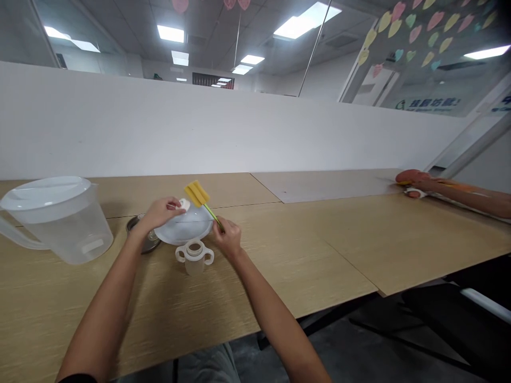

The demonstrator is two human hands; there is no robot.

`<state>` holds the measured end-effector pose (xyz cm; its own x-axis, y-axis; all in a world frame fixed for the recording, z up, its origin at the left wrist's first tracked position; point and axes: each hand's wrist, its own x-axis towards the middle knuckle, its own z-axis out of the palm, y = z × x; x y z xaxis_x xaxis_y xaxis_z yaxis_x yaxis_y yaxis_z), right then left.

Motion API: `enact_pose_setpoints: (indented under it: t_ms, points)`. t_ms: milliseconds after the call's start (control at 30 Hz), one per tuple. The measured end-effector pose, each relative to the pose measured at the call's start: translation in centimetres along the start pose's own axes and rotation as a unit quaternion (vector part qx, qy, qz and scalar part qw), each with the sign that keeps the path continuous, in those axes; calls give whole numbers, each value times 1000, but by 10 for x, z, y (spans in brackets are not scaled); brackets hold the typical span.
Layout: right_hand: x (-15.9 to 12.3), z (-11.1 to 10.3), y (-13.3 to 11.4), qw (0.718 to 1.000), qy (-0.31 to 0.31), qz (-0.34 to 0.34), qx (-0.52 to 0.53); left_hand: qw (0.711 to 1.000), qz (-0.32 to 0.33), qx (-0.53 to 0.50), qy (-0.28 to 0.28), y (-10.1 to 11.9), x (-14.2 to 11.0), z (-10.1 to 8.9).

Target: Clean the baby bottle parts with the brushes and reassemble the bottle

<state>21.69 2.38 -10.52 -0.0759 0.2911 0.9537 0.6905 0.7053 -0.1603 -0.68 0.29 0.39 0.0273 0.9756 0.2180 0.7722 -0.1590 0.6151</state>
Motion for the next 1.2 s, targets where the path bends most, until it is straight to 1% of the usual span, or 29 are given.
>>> enact_pose_setpoints:
  t_ms: [33,67,133,267,333,367,400,433,533,567,633,667,733,800,867,933,1067,1133,1200]
  points:
    - [0,0,-1,1000,-3,2,12,996,7,-78,33,5,-2,-7]
    - [0,-1,-2,1000,-6,4,26,987,18,-150,58,10,-5,-11]
    - [0,-2,-4,998,-6,10,54,964,38,-248,85,21,-10,-16]
    - [0,-3,-5,997,20,23,74,921,40,-369,117,36,-14,-10]
    - [-1,-2,-5,997,19,17,69,898,49,-414,141,39,-13,-5]
    - [-1,-2,-4,998,14,10,67,893,55,-422,147,40,-12,-3]
    - [-2,-1,-3,998,9,2,64,895,59,-417,146,40,-12,-1]
    - [-3,0,-2,998,6,-7,62,904,61,-399,140,40,-12,0]
    - [-5,1,1,999,7,-23,46,946,62,-298,113,41,-14,1]
    - [-6,1,1,999,10,-26,42,957,68,-257,114,41,-16,0]
    - [-7,1,1,999,12,-29,44,971,91,-172,142,43,-19,-4]
    - [-7,1,0,998,10,-27,50,972,108,-127,164,45,-21,-6]
    - [-7,1,-2,998,1,-7,65,966,143,-42,210,50,-25,-11]
    - [-6,1,-4,996,-7,33,78,955,167,28,245,55,-29,-14]
    - [-5,1,-5,993,-5,72,91,946,175,69,263,58,-32,-15]
    - [-4,1,-5,991,2,94,100,943,174,89,271,59,-32,-15]
    - [-2,0,-7,988,8,102,112,938,160,116,286,57,-29,-14]
    - [-2,0,-8,987,11,108,119,935,140,140,293,55,-29,-20]
    - [-2,0,-9,985,17,121,120,935,108,177,287,49,-31,-32]
